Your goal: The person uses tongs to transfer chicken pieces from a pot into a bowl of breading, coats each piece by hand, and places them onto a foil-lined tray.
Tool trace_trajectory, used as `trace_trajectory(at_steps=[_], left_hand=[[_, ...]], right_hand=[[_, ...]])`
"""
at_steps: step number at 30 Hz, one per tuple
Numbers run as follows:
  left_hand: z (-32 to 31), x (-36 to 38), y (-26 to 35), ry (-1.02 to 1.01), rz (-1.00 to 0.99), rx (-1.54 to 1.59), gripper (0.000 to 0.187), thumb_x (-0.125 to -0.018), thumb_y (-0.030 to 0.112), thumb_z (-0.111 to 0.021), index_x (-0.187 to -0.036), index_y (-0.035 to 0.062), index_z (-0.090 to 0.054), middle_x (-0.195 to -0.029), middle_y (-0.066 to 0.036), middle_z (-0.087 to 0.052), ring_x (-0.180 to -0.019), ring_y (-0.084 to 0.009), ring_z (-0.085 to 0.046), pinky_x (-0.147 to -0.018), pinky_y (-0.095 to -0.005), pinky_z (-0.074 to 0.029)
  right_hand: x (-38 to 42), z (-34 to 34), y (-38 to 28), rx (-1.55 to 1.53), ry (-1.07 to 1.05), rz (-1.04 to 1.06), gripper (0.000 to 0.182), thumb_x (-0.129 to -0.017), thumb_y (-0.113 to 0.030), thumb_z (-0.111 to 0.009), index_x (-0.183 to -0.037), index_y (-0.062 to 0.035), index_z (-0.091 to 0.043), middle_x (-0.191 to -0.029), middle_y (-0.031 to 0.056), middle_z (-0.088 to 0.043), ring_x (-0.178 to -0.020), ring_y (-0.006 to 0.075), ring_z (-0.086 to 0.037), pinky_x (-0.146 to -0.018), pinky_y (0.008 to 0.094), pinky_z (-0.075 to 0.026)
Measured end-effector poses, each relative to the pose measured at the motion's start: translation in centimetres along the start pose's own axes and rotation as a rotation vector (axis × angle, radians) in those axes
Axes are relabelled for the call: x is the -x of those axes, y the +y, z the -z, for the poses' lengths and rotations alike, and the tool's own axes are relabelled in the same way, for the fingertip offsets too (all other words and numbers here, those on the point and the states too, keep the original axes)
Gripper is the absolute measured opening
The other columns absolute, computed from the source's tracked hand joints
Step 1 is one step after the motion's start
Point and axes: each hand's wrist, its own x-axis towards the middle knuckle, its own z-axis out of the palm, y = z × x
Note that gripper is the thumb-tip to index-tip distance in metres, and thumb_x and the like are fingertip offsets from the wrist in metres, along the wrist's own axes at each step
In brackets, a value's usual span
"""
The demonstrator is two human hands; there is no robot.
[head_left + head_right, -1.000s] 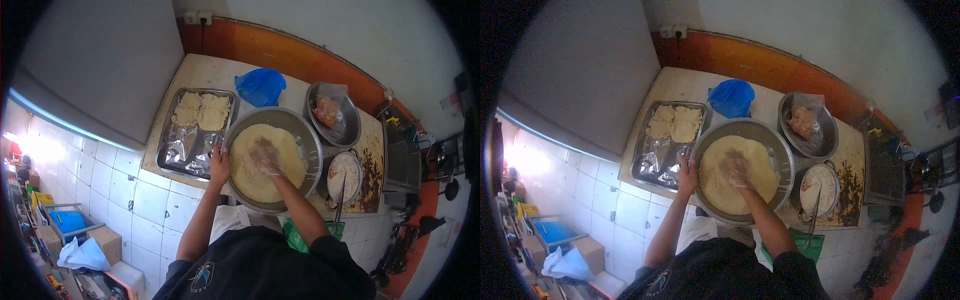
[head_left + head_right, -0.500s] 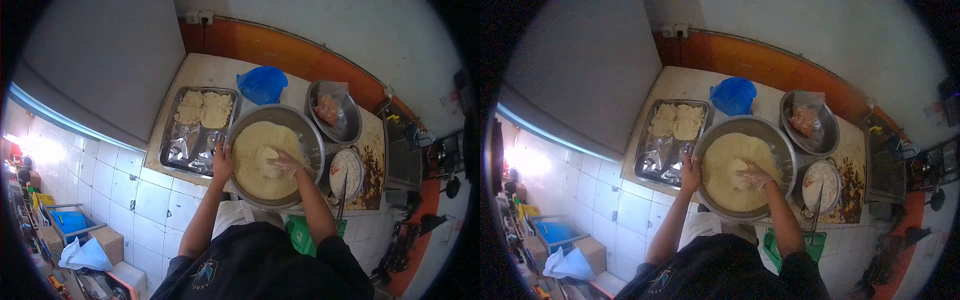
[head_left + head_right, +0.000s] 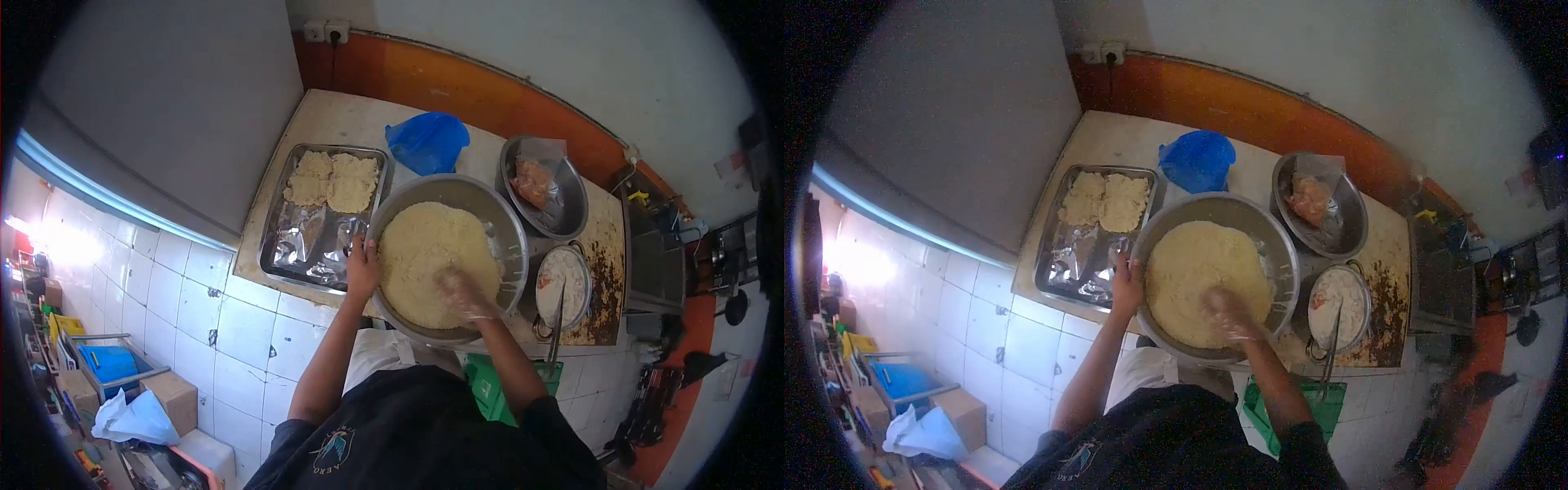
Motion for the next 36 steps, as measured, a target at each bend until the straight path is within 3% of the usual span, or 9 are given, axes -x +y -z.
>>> trace_trajectory(at_steps=[13, 15, 19, 21, 25, 27, 28, 33, 36], left_hand=[[0.2, 0.6, 1.0, 0.015, -0.043, -0.009, 0.027, -0.098, 0.024, -0.044, -0.113, 0.0018, -0.048, -0.094, -0.026, -0.063, -0.09, -0.0431, -0.061, -0.076, -0.0465, -0.046], [0.1, 0.7, 0.7, 0.005, -0.03, 0.006, 0.027, -0.098, 0.024, -0.043, -0.113, 0.0019, -0.048, -0.094, -0.025, -0.063, -0.09, -0.043, -0.061, -0.076, -0.0463, -0.046], [0.3, 0.6, 0.6, -0.001, -0.01, -0.027, 0.027, -0.098, 0.024, -0.043, -0.113, 0.0021, -0.048, -0.093, -0.025, -0.063, -0.089, -0.0431, -0.061, -0.075, -0.0464, -0.046], [0.4, 0.7, 1.2, 0.018, -0.02, -0.047, 0.027, -0.098, 0.024, -0.043, -0.113, 0.0021, -0.048, -0.093, -0.025, -0.063, -0.089, -0.0435, -0.061, -0.075, -0.0466, -0.046], [0.3, 0.7, 1.3, -0.002, 0.02, 0.028, 0.028, -0.098, 0.025, -0.044, -0.113, 0.0022, -0.048, -0.093, -0.025, -0.063, -0.09, -0.0435, -0.061, -0.076, -0.0478, -0.045], [-0.2, 0.6, 0.3, 0.007, 0.017, -0.008, 0.028, -0.098, 0.025, -0.044, -0.114, 0.0023, -0.048, -0.094, -0.025, -0.063, -0.091, -0.0431, -0.061, -0.076, -0.0477, -0.046], [0.0, 0.5, -0.2, 0.01, 0.002, -0.051, 0.028, -0.098, 0.025, -0.044, -0.115, 0.0025, -0.048, -0.094, -0.025, -0.063, -0.091, -0.0426, -0.061, -0.077, -0.0477, -0.046], [0.7, 0.7, 2.3, -0.016, 0.027, -0.02, 0.032, -0.098, 0.026, -0.043, -0.119, 0.0014, -0.047, -0.097, -0.027, -0.063, -0.093, -0.0439, -0.061, -0.079, -0.0476, -0.046], [0.4, 1.1, 0.8, -0.02, 0.039, -0.048, 0.033, -0.098, 0.026, -0.042, -0.119, 0.0007, -0.046, -0.097, -0.028, -0.063, -0.093, -0.0457, -0.06, -0.078, -0.0485, -0.046]], right_hand=[[-1.7, 0.2, 10.0, 0.122, 0.31, -0.534, 0.066, -0.09, -0.037, -0.054, -0.143, -0.0086, -0.028, -0.139, 0.0213, -0.041, -0.129, 0.0377, -0.039, -0.107, 0.0441, -0.033], [-6.8, -5.2, 18.1, -0.152, 0.337, -0.421, 0.063, -0.09, -0.037, -0.054, -0.141, -0.0076, -0.032, -0.137, 0.019, -0.044, -0.127, 0.0353, -0.041, -0.106, 0.0432, -0.034], [-3.7, 1.0, 10.8, -1.036, 0.216, -0.392, 0.06, -0.088, -0.034, -0.058, -0.138, -0.0091, -0.037, -0.138, 0.0141, -0.043, -0.123, 0.0315, -0.046, -0.105, 0.0428, -0.035], [-1.7, 0.7, 10.9, -0.355, 0.272, -0.377, 0.038, -0.091, -0.031, -0.052, -0.124, -0.0114, -0.051, -0.107, 0.0134, -0.059, -0.094, 0.0256, -0.058, -0.083, 0.0365, -0.048], [-2.0, -4.5, 11.5, 0.433, 0.19, -0.003, 0.055, -0.082, -0.027, -0.066, -0.129, -0.0091, -0.044, -0.114, 0.0113, -0.056, -0.106, 0.0278, -0.054, -0.092, 0.0418, -0.044], [-2.1, -1.4, 2.1, -1.265, 0.249, -0.439, 0.061, -0.082, -0.024, -0.066, -0.132, -0.0035, -0.038, -0.118, 0.0199, -0.053, -0.112, 0.0332, -0.052, -0.096, 0.0435, -0.041], [-2.4, -1.9, 2.9, -1.273, 0.244, -0.437, 0.061, -0.082, -0.024, -0.066, -0.132, -0.0035, -0.038, -0.118, 0.0199, -0.053, -0.112, 0.0332, -0.052, -0.096, 0.0435, -0.041], [-3.9, -3.0, 4.2, -0.091, 0.319, 0.037, 0.064, -0.088, -0.022, -0.059, -0.141, -0.003, -0.029, -0.138, 0.0266, -0.037, -0.124, 0.04, -0.042, -0.104, 0.0465, -0.033], [-5.7, -0.3, -3.9, 0.034, 0.599, 0.243, 0.065, -0.09, -0.032, -0.054, -0.143, -0.0042, -0.029, -0.145, 0.0256, -0.03, -0.134, 0.0402, -0.029, -0.109, 0.0505, -0.023]])
